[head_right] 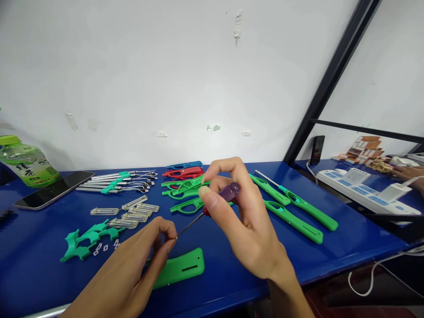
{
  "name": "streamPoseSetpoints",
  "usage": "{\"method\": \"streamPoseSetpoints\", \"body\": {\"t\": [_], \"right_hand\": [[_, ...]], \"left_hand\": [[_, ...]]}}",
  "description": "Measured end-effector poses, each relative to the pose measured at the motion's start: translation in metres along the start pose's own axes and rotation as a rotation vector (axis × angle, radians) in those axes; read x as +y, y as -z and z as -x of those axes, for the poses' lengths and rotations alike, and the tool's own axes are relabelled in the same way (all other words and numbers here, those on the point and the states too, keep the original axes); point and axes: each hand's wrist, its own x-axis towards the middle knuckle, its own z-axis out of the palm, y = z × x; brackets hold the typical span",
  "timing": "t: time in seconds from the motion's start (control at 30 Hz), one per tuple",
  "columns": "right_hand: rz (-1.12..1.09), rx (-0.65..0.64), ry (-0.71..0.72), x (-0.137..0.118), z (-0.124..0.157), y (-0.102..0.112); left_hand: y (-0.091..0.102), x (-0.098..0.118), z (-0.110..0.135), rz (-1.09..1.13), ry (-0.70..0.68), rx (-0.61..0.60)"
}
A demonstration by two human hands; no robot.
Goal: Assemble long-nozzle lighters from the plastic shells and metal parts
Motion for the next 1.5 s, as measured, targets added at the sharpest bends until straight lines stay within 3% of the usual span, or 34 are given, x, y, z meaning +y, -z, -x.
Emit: {"method": "streamPoseSetpoints", "body": {"t": [0.13,0.27,0.7,0.83,1.13,1.27,1.5], "right_hand": [[0.049,0.075,0.054,0.003,0.000,-0.005],[0.152,0.039,0.167,0.005,-0.002,-0.006],[0.058,0.004,0.158,0.000,-0.001,-0.008],[0.064,-0.047,0.147,-0.004,0.000,-0.004],[0.294,-0.204,0.119,-0.017,0.002,0.015],[0.384,-0.351,0.095,-0.021,0.002,0.022],[0.478,-0.410,0.065,-0.023,0.000,0.027]], "left_hand": [[-0.002,0.000,-0.002,0.085,-0.026,-0.043],[-0.005,0.000,-0.003,0.107,-0.029,-0.049],[-0.019,-0.005,-0.002,0.161,-0.126,-0.089],[-0.022,-0.008,-0.003,0.091,-0.167,-0.077],[-0.035,-0.007,-0.004,-0.141,-0.247,-0.016],[-0.041,-0.009,-0.006,-0.180,-0.271,-0.029],[-0.041,-0.010,-0.008,-0.233,-0.293,-0.076]]}}
